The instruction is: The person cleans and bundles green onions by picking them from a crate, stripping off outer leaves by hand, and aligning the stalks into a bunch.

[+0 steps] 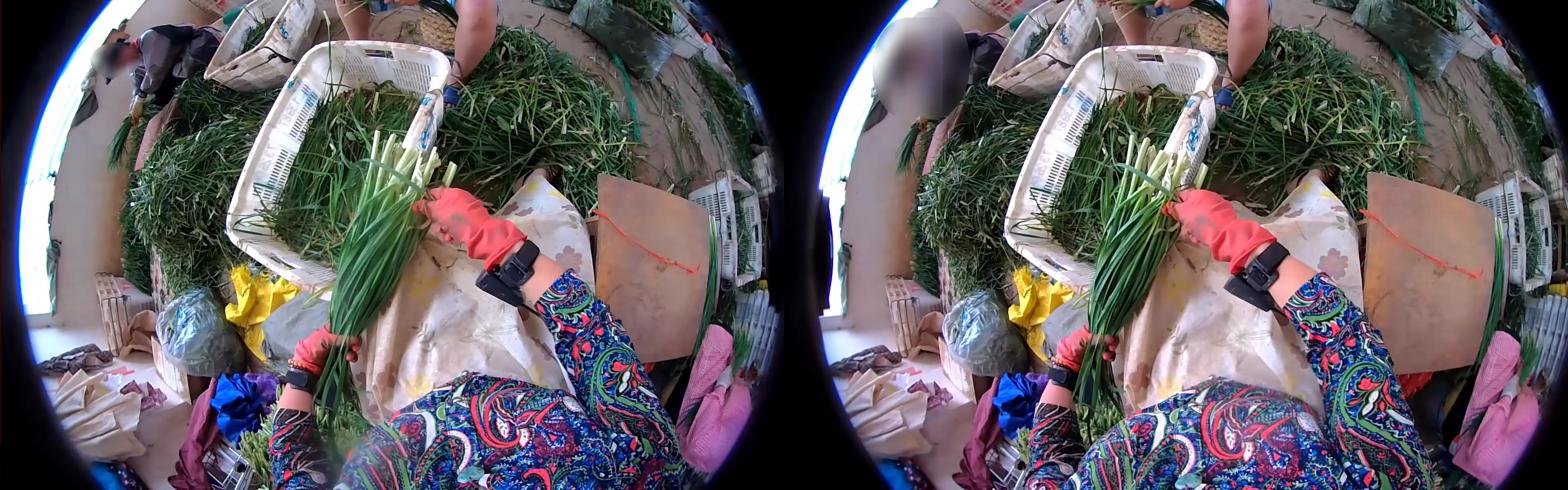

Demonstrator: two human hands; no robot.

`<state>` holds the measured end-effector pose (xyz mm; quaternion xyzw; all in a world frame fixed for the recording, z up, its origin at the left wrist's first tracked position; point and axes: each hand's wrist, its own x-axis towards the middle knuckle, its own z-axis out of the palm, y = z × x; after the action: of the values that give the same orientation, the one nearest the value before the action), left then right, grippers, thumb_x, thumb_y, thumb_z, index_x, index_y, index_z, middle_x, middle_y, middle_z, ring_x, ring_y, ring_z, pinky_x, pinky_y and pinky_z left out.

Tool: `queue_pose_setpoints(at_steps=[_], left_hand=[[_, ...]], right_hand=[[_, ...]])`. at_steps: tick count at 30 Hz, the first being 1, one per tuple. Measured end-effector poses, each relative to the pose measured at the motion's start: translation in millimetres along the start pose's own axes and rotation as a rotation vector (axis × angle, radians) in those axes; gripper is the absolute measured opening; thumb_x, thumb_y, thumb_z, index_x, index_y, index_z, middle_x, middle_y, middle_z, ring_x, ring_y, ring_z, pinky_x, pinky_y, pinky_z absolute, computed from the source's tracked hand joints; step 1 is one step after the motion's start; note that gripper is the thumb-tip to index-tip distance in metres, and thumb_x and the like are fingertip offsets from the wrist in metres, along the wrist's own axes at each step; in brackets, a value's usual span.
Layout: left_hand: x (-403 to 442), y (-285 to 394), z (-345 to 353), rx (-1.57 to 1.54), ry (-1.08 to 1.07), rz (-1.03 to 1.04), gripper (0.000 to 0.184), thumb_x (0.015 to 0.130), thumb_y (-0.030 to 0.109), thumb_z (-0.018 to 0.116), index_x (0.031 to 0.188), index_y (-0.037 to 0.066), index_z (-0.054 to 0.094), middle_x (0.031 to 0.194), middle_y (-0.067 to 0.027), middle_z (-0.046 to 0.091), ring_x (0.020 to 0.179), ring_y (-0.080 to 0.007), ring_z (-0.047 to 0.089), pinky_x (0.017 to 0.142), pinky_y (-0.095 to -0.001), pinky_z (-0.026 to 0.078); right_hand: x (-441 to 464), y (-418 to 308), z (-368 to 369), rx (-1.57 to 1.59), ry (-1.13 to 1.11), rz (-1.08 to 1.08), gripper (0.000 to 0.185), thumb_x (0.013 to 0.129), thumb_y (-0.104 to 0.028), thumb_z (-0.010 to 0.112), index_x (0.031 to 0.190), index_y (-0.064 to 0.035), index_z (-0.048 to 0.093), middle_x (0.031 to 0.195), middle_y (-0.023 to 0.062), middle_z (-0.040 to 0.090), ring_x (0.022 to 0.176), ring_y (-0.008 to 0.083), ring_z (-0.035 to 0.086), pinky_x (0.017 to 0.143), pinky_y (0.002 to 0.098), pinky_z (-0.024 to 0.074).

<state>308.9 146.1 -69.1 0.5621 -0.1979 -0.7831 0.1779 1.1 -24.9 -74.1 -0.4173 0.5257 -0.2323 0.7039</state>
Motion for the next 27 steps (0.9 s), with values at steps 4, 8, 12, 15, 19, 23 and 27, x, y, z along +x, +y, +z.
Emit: queue_pose_setpoints(at_steps=[4,8,12,15,19,23,27], left_hand=[[3.9,2.5,1.4,-0.003,-0.021,-0.006,0.023,0.073,0.016,0.067,0.086,0.001,0.057,0.071,-0.0089,0.059,0.056,-0.0176,0.058,0.053,-0.027,0.047],[-0.3,10.3,7.1,0.022,0.001,-0.007,0.024,0.073,0.016,0.067,0.088,0.002,0.056,0.071,-0.0086,0.059,0.056,-0.0177,0.057,0.052,-0.028,0.047],[-0.6,21.7,9.4,0.142,0.013,-0.009,0.027,0.073,0.021,0.068,0.087,0.002,0.057,0.073,-0.0089,0.059,0.057,-0.0178,0.058,0.052,-0.0287,0.048],[4.1,20.0,0.0,0.233,0.006,0.023,0.027,0.073,0.022,0.067,0.088,0.002,0.058,0.075,-0.0086,0.06,0.058,-0.0174,0.059,0.053,-0.0285,0.048],[-2.1,23.8,4.9,0.304,0.037,0.068,0.025,0.072,0.022,0.067,0.085,0.002,0.058,0.074,-0.008,0.061,0.058,-0.0164,0.058,0.051,-0.0265,0.047],[-2.4,19.3,5.1,0.328,0.103,0.064,0.02,0.071,0.017,0.066,0.086,0.004,0.058,0.071,-0.0054,0.062,0.054,-0.0128,0.056,0.049,-0.0241,0.045],[-6.0,27.2,16.6,0.351,0.165,0.083,0.02,0.07,0.003,0.064,0.09,0.004,0.058,0.07,-0.0044,0.062,0.054,-0.0116,0.055,0.048,-0.0238,0.044]], right_hand=[[2.5,8.4,-4.1,-0.642,0.197,-0.217,0.025,0.083,-0.031,0.05,0.088,-0.0078,0.058,0.069,0.0091,0.06,0.053,0.0217,0.055,0.049,0.0328,0.0436],[-11.8,-4.1,-12.4,-1.073,0.281,-0.388,0.014,0.077,-0.021,0.049,0.08,-0.0081,0.054,0.079,0.015,0.061,0.078,0.034,0.058,0.063,0.0426,0.0459],[-8.7,-12.9,-26.3,-1.15,0.278,-0.416,0.017,0.078,-0.023,0.047,0.084,-0.0089,0.054,0.078,0.015,0.061,0.074,0.0335,0.059,0.063,0.0425,0.0461],[-5.7,-16.5,-48.6,-1.144,0.326,-0.596,0.022,0.079,-0.03,0.047,0.082,-0.0098,0.056,0.074,0.014,0.06,0.071,0.0337,0.057,0.06,0.0406,0.0463],[-21.7,-56.5,-102.6,-1.33,0.525,-0.715,0.021,0.081,-0.03,0.048,0.076,-0.0101,0.052,0.069,0.0134,0.057,0.063,0.0331,0.056,0.055,0.0402,0.0451],[-14.5,-98.1,-216.2,-0.753,0.713,-0.536,0.024,0.086,-0.026,0.045,0.096,-0.0069,0.057,0.075,0.0112,0.06,0.069,0.0271,0.058,0.061,0.037,0.0446],[-19.6,-101.6,-259.1,-1.373,1.212,-0.59,0.031,0.083,-0.026,0.049,0.106,-0.0053,0.055,0.093,0.0144,0.06,0.083,0.0281,0.058,0.075,0.037,0.0453]])
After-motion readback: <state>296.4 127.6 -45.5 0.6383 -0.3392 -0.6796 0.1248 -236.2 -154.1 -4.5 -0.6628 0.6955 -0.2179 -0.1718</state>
